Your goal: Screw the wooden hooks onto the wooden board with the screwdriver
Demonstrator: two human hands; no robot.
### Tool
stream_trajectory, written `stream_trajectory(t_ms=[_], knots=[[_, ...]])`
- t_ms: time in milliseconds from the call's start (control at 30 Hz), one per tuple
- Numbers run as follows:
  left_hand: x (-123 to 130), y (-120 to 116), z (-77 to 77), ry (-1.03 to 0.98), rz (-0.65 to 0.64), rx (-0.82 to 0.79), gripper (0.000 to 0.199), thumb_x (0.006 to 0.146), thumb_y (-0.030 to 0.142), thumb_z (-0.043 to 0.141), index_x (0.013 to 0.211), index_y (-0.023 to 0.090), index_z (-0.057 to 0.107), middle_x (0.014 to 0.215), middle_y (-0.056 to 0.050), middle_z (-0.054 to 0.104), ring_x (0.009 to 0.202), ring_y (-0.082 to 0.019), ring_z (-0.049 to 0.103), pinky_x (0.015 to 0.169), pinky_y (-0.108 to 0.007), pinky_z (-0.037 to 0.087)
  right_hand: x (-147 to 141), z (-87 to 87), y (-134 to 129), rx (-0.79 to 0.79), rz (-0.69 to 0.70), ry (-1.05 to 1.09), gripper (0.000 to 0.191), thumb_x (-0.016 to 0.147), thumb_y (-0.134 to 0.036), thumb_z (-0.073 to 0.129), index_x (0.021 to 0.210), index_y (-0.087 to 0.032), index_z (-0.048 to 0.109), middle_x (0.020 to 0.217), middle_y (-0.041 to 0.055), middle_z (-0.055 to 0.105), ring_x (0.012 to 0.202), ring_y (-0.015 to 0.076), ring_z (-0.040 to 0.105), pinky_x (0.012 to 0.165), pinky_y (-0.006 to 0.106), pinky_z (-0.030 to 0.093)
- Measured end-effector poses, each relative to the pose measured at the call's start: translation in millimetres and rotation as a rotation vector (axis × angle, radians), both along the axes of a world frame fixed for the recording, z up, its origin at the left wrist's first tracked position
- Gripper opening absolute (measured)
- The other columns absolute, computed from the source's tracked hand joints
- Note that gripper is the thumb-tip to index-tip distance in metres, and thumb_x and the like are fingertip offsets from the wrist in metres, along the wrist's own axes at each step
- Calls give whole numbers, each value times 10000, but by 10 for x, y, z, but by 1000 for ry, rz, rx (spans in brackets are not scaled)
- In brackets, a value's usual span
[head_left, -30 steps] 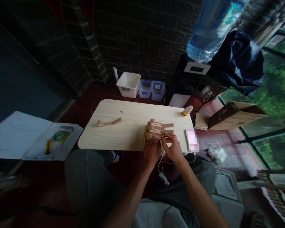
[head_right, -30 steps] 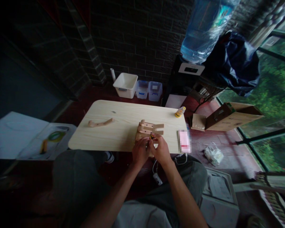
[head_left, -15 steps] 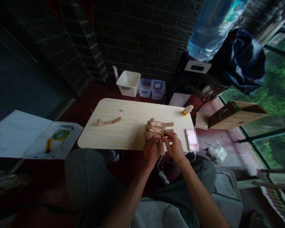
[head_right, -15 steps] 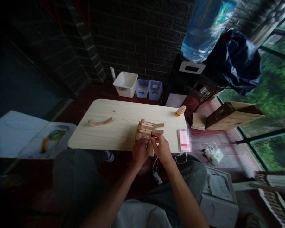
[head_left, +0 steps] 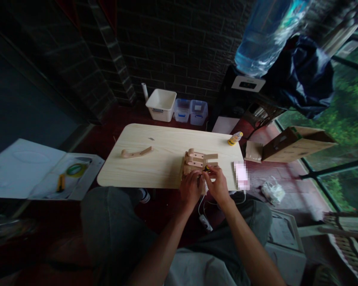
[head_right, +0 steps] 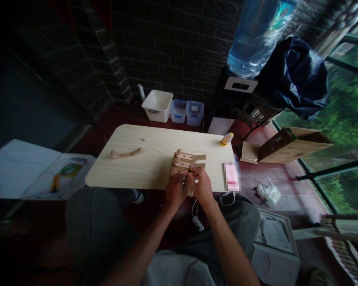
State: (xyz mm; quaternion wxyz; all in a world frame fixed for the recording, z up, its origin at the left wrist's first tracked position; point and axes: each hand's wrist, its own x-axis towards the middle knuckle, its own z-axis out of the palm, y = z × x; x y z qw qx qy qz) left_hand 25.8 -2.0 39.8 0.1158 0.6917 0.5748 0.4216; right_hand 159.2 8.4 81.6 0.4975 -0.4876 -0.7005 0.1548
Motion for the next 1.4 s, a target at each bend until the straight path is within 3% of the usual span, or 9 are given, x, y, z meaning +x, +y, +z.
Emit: stream_trajectory(t_ms=[167, 400, 1400], knots=[[-5, 5, -21, 10, 0, 6, 174, 1013, 301, 552, 1145, 240, 648, 1196, -64, 747, 1124, -231, 700, 983, -404, 557, -10, -14, -12, 23, -35, -7, 280, 986, -334, 656, 1229, -228, 568, 1056, 81, 674, 861, 201, 727, 736, 378, 675], [-13, 2, -28, 13, 5, 24, 161, 1008, 297, 561, 1132, 238, 645, 1179, -61, 752, 1098, -232, 707, 961, -400, 563, -26, 46, -115, 18, -25, -76, 311, 998, -277, 612, 1296, -223, 542, 1184, 136, 693, 1068, 258, 728, 924, 472, 639], [-11, 8, -43, 4, -14, 55, 157, 1010, 284, 558, 1125, 233, 653, 1182, -70, 751, 1116, -234, 706, 989, -398, 545, -66, 19, -105, -6, -21, 9, 258, 1011, -294, 593, 1258, -227, 558, 1151, 118, 704, 903, 209, 747, 801, 387, 664]])
